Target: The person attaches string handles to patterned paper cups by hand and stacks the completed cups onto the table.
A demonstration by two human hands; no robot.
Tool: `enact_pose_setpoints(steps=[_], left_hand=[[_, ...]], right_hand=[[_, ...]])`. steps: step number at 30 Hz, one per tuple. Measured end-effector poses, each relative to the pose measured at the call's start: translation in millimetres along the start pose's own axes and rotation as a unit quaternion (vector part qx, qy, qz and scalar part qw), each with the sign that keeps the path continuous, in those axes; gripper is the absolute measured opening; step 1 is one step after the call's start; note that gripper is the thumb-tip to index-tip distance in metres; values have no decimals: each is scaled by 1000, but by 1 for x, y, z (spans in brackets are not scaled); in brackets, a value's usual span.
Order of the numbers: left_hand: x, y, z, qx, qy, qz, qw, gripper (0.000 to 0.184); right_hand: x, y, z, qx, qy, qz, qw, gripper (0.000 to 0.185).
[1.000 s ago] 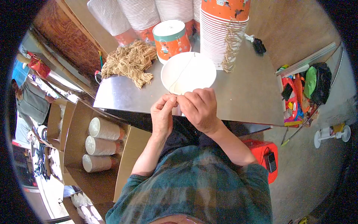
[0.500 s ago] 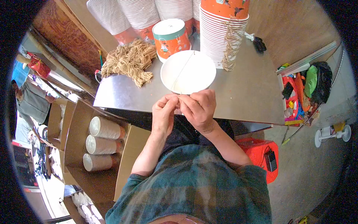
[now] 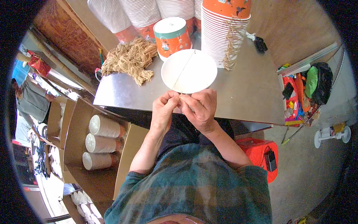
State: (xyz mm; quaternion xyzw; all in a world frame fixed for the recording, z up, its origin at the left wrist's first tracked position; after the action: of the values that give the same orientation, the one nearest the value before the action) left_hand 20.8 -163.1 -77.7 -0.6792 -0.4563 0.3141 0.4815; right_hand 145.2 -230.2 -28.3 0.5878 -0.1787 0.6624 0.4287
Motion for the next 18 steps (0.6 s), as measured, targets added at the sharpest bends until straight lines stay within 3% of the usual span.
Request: enact_pose_setpoints(steps=[18], left_hand=[[-6,-3,7,63,15,-9,998,15]], right_hand=[[6,0,0,0,18,-37,999,27]])
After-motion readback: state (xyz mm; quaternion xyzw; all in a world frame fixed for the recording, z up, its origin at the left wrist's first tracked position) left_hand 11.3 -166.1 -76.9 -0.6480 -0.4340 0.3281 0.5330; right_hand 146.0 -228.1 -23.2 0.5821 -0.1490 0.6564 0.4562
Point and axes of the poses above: each hand's wrist, its own x-axis towards the middle knuckle, its own z-axis out of the back of the hand, y = z × x, the point moved 6 cm from there along x, towards the middle knuckle, and after that the axes turned 2 degrees about x, right-handed, at the moved point
